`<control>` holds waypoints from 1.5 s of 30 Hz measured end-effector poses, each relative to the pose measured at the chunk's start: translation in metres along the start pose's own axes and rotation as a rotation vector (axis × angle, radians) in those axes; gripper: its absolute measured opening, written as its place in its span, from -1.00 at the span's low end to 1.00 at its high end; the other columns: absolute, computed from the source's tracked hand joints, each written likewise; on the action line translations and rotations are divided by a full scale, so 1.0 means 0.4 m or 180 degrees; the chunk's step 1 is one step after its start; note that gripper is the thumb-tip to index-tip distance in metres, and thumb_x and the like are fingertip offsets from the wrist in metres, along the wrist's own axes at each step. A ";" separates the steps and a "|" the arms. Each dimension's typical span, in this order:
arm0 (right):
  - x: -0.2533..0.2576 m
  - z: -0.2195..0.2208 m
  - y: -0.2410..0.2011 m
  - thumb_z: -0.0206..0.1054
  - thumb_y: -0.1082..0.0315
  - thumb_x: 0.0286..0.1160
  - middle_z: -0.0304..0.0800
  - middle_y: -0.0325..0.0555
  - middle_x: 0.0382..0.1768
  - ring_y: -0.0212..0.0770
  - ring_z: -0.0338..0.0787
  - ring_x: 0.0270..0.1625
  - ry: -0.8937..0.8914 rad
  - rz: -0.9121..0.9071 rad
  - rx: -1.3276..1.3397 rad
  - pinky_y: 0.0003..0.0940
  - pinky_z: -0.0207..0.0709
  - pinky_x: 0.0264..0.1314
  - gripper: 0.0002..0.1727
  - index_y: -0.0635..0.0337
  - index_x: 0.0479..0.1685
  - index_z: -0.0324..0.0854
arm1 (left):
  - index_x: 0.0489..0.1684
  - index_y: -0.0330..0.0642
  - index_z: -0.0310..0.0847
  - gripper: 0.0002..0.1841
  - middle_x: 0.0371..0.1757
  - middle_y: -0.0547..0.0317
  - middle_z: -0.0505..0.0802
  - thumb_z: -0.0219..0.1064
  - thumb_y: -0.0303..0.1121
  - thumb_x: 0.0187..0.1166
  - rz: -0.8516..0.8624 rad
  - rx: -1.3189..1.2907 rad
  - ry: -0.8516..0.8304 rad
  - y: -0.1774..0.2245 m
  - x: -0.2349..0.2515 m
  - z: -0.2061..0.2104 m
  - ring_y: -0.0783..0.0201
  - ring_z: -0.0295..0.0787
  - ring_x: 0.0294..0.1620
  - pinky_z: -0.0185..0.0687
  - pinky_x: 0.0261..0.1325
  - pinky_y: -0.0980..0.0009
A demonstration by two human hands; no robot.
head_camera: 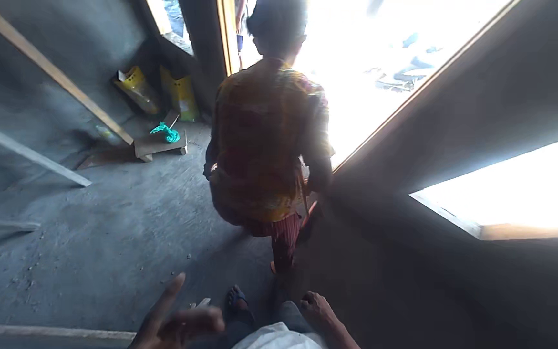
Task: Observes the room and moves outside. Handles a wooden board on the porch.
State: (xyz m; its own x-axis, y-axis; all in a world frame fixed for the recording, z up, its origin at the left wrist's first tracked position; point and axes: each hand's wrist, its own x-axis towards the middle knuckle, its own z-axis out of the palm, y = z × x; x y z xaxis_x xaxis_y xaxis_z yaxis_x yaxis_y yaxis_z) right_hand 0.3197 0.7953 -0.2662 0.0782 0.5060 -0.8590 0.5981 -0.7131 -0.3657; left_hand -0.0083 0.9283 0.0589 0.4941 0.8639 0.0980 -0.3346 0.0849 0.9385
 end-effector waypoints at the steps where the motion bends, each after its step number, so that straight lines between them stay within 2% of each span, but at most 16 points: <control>1: 0.000 -0.013 0.036 0.16 0.07 0.78 0.82 0.17 0.24 0.14 0.76 0.36 0.0031 0.0050 0.0062 0.20 0.50 0.48 -0.57 0.18 0.29 0.71 | 0.82 -0.02 0.15 -0.17 0.22 0.03 0.89 0.16 0.28 0.64 -0.0255 -0.0100 0.0267 -0.053 0.006 -0.002 0.06 0.85 0.19 0.67 0.43 0.09; 3: -0.002 -0.041 0.104 0.16 0.08 0.79 0.80 0.20 0.27 0.15 0.75 0.39 0.0028 0.0204 0.0221 0.19 0.49 0.51 -0.56 0.19 0.33 0.69 | 0.70 -0.39 0.12 -0.36 0.13 -0.06 0.88 -0.04 -0.06 0.81 -0.0939 0.0265 0.0867 -0.152 0.018 0.011 0.08 0.88 0.11 0.76 0.29 0.15; 4: 0.002 -0.053 0.141 0.17 0.09 0.79 0.80 0.21 0.27 0.16 0.75 0.40 0.0032 0.0279 0.0294 0.19 0.49 0.51 -0.56 0.20 0.35 0.69 | 0.66 -0.47 0.15 -0.43 0.10 -0.07 0.88 -0.11 -0.22 0.79 -0.1300 0.0553 0.1121 -0.199 0.025 0.025 0.12 0.88 0.06 0.78 0.23 0.21; 6: 0.001 -0.070 0.207 0.17 0.09 0.81 0.78 0.22 0.30 0.17 0.74 0.41 0.0027 0.0409 0.0406 0.19 0.48 0.52 -0.56 0.20 0.37 0.68 | 0.62 -0.49 0.26 -0.50 0.08 -0.08 0.88 -0.08 -0.36 0.79 -0.1860 0.1047 0.1398 -0.297 0.020 0.048 0.17 0.89 0.00 0.79 0.13 0.29; 8: -0.008 -0.082 0.260 0.16 0.10 0.81 0.78 0.23 0.29 0.18 0.74 0.40 0.0060 0.0503 0.0548 0.18 0.49 0.50 -0.57 0.21 0.36 0.67 | 0.57 -0.47 0.36 -0.54 0.09 -0.13 0.87 0.05 -0.38 0.78 -0.2217 0.1575 0.1356 -0.382 -0.004 0.065 0.14 0.88 0.01 0.77 0.14 0.26; 10: -0.015 -0.087 0.297 0.15 0.11 0.82 0.78 0.24 0.27 0.18 0.76 0.36 0.0074 0.0588 0.0709 0.16 0.52 0.45 -0.57 0.22 0.37 0.67 | 0.56 -0.48 0.41 -0.51 0.15 -0.25 0.84 0.17 -0.34 0.74 -0.2443 0.2204 0.1054 -0.438 -0.032 0.079 0.01 0.86 0.09 0.72 0.26 0.09; 12: -0.014 -0.081 0.326 0.16 0.11 0.81 0.79 0.24 0.26 0.17 0.77 0.34 0.0061 0.0631 0.0793 0.15 0.54 0.44 -0.58 0.21 0.36 0.67 | 0.56 -0.44 0.46 -0.49 0.17 -0.25 0.85 0.24 -0.29 0.71 -0.2562 0.2763 0.0700 -0.471 -0.055 0.095 -0.06 0.85 0.12 0.69 0.31 -0.01; 16: -0.012 -0.051 0.346 0.16 0.11 0.82 0.79 0.24 0.25 0.17 0.78 0.32 -0.0092 0.0613 0.0853 0.15 0.54 0.43 -0.57 0.21 0.38 0.66 | 0.61 -0.40 0.44 -0.45 0.25 -0.22 0.83 0.29 -0.25 0.71 -0.2732 0.3344 -0.0047 -0.504 -0.088 0.102 -0.08 0.85 0.19 0.68 0.37 0.00; 19: 0.009 -0.010 0.343 0.16 0.09 0.82 0.81 0.21 0.23 0.15 0.79 0.31 -0.0143 0.0543 0.0842 0.15 0.55 0.41 -0.58 0.18 0.36 0.67 | 0.63 -0.38 0.42 -0.43 0.29 -0.23 0.81 0.30 -0.22 0.72 -0.2863 0.3484 -0.0287 -0.513 -0.105 0.087 -0.08 0.83 0.22 0.65 0.41 0.01; 24: -0.005 0.015 0.276 0.16 0.09 0.82 0.80 0.19 0.25 0.14 0.76 0.37 -0.0226 0.0480 0.0751 0.15 0.51 0.47 -0.58 0.16 0.36 0.67 | 0.67 -0.28 0.41 -0.41 0.29 -0.17 0.82 0.29 -0.15 0.72 -0.3076 0.3525 -0.0220 -0.529 -0.156 0.018 -0.05 0.84 0.22 0.63 0.42 -0.01; 28: -0.007 0.028 0.230 0.17 0.09 0.80 0.83 0.18 0.19 0.14 0.80 0.29 -0.0146 0.0426 0.0628 0.16 0.55 0.41 -0.59 0.18 0.31 0.70 | 0.65 -0.29 0.43 -0.43 0.28 -0.18 0.82 0.27 -0.16 0.74 -0.3308 0.3296 -0.0116 -0.541 -0.190 -0.046 -0.06 0.83 0.21 0.62 0.42 -0.02; 34: -0.014 0.042 0.124 0.21 0.14 0.78 0.83 0.21 0.16 0.14 0.81 0.23 -0.0008 0.0505 0.0464 0.15 0.57 0.37 -0.61 0.24 0.27 0.71 | 0.66 -0.30 0.41 -0.42 0.25 -0.20 0.83 0.24 -0.13 0.76 -0.3632 0.3001 -0.0054 -0.575 -0.271 -0.214 -0.08 0.80 0.25 0.55 0.47 -0.03; 41: 0.018 0.066 -0.065 0.22 0.17 0.79 0.82 0.25 0.21 0.16 0.78 0.32 0.0085 0.0210 0.0087 0.16 0.50 0.46 -0.61 0.30 0.27 0.71 | 0.64 -0.30 0.44 -0.46 0.30 -0.25 0.80 0.22 -0.15 0.79 -0.3654 0.2650 0.0709 -0.546 -0.309 -0.414 -0.14 0.74 0.37 0.48 0.54 -0.07; 45: 0.054 0.072 -0.164 0.20 0.18 0.80 0.81 0.24 0.23 0.16 0.77 0.34 -0.0018 -0.0008 -0.0065 0.16 0.48 0.49 -0.61 0.27 0.31 0.70 | 0.60 -0.32 0.48 -0.48 0.29 -0.29 0.81 0.25 -0.17 0.78 -0.3599 0.2605 0.1102 -0.539 -0.318 -0.501 -0.18 0.76 0.33 0.51 0.50 -0.12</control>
State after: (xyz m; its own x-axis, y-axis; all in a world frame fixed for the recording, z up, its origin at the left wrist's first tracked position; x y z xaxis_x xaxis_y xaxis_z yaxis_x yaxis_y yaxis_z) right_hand 0.2593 0.8392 -0.2711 0.0722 0.5051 -0.8601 0.6144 -0.7018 -0.3606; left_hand -0.1597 0.8998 -0.2224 -0.0778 0.6124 -0.7867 0.7036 0.5928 0.3918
